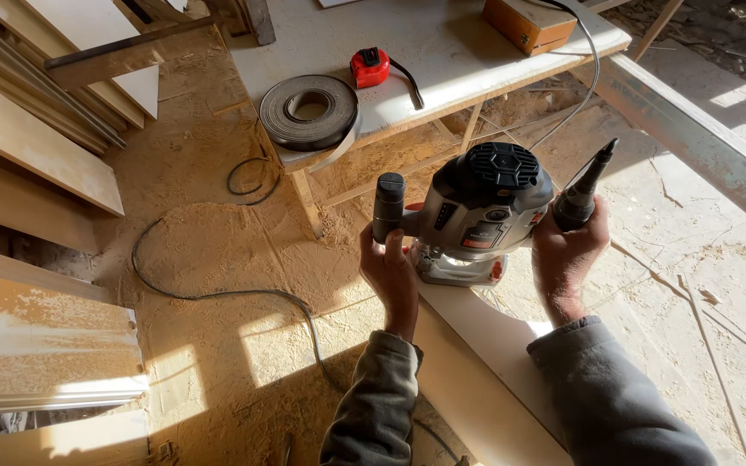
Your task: The person uses a handheld router to shape the edge of a white wooden board on a workbench. They then use a cordless drill to drive screws into the board before resuming the routing process to refine the cut.
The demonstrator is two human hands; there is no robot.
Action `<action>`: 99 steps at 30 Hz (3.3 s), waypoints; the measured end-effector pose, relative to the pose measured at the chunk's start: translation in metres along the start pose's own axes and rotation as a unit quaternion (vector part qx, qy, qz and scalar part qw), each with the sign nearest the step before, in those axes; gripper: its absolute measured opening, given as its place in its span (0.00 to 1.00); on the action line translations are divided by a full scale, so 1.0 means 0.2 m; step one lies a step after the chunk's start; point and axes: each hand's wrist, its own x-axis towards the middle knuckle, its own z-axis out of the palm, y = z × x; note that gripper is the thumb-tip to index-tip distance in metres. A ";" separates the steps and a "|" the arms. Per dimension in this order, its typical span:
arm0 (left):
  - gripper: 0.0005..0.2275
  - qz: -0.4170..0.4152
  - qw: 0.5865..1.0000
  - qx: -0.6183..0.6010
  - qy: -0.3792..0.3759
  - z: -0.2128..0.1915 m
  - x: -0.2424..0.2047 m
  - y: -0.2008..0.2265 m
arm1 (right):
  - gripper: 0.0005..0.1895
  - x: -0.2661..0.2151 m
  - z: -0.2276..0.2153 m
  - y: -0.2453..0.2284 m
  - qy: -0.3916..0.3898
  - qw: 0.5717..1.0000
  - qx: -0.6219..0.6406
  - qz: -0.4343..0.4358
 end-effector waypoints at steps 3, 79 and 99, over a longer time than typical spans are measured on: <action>0.14 0.006 1.000 -0.012 0.005 0.00 0.00 0.00 | 0.08 0.00 0.00 0.02 -0.010 1.000 0.017 0.002; 0.21 0.066 0.990 -0.127 0.005 -0.03 -0.11 -0.08 | 0.10 -0.10 -0.13 -0.14 -0.009 0.999 -0.039 0.011; 0.22 0.082 0.988 -0.134 0.011 -0.03 -0.17 -0.11 | 0.11 -0.12 -0.19 -0.17 -0.010 0.998 -0.061 -0.006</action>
